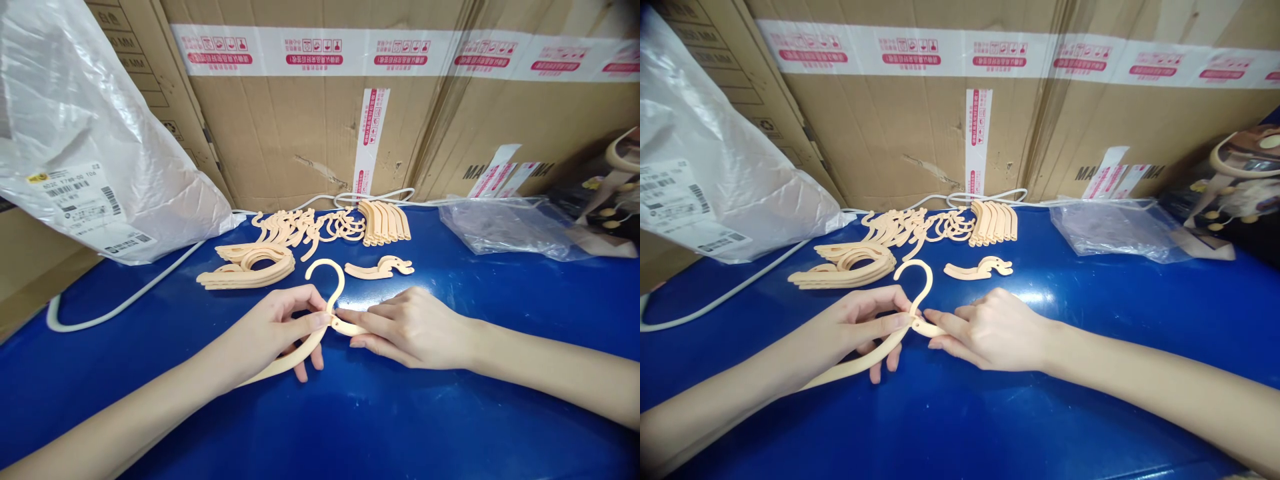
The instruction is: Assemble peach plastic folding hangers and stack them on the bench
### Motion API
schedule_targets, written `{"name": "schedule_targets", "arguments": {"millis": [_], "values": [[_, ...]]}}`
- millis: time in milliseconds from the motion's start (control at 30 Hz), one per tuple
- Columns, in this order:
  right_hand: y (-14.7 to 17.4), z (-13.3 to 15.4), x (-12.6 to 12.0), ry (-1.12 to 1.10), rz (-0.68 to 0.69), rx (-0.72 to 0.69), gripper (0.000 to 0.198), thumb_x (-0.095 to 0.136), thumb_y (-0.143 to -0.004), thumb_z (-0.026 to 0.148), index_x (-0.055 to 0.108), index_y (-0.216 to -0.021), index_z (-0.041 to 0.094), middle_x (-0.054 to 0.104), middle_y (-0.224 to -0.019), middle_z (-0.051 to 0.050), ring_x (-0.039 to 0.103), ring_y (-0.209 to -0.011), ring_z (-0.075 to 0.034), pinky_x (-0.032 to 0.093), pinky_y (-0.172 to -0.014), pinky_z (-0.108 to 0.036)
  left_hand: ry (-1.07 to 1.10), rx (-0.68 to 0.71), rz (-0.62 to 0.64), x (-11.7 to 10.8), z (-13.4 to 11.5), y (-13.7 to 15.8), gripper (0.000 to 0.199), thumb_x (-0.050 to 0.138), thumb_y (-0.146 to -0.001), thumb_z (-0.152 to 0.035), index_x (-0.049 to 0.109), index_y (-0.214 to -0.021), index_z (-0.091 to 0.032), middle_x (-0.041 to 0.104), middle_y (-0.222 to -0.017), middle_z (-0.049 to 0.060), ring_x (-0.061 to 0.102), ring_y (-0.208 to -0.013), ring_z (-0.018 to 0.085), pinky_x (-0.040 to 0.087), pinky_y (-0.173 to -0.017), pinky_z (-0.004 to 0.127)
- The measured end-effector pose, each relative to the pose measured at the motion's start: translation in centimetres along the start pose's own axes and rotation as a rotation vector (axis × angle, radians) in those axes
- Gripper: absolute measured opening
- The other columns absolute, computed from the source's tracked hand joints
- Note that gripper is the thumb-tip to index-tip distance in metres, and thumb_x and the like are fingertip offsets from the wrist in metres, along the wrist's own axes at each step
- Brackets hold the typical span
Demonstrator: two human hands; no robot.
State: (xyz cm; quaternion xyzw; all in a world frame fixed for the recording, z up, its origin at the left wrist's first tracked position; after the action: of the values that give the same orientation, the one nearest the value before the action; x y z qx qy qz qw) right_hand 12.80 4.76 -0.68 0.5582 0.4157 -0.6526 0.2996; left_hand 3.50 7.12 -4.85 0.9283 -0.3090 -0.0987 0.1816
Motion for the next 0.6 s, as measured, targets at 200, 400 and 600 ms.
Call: {"name": "schedule_targets", "arguments": {"millis": [200,400,600], "values": [[-0.12,-0.08,-0.05,-0.042,0.009,0.013,0.042,0.030,-0.102,0.035,0.055,-0.127,0.012,0.072,-0.077,-0.004,0.062,-0.056,-0.011,0.029,-0.048,-0.026,0.003,-0.002,-0.020,-0.05,0.01,-0.02,0.031,0.058,-0.084,-0.049,0.051,-0.084,-0.018,0.066,-0.060,0.001,0.058,-0.044,0.012,0.046,-0.046,0.020],[-0.27,-0.36,0.05,-0.084,0.030,0.043,0.043,0.031,-0.101,0.036,0.056,-0.127,0.014,0.071,-0.073,-0.004,0.059,-0.054,-0.011,0.027,-0.049,-0.026,0.014,0.014,-0.025,-0.07,-0.02,-0.12,0.032,0.058,-0.083,-0.050,0.051,-0.083,-0.018,0.065,-0.057,0.001,0.058,-0.044,0.012,0.048,-0.045,0.021],[-0.21,-0.56,0.11,-0.118,0.037,0.066,0.040,0.034,-0.101,0.036,0.055,-0.130,0.018,0.072,-0.078,-0.005,0.062,-0.063,-0.013,0.028,-0.051,-0.025,-0.015,0.011,-0.022,0.02,-0.03,-0.18,0.031,0.057,-0.084,-0.049,0.048,-0.083,-0.019,0.065,-0.058,0.001,0.057,-0.044,0.012,0.046,-0.043,0.020]]}}
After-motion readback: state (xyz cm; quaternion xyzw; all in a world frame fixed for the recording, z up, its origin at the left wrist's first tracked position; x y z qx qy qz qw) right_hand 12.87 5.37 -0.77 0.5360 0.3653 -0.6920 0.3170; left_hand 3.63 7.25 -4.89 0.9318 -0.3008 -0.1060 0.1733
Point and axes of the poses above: each hand's wrist, its own y-axis away from the middle knuckle, its own x-axis out of the palm, z = x × y, the point moved 10 cm from there along -y, towards the middle knuckle
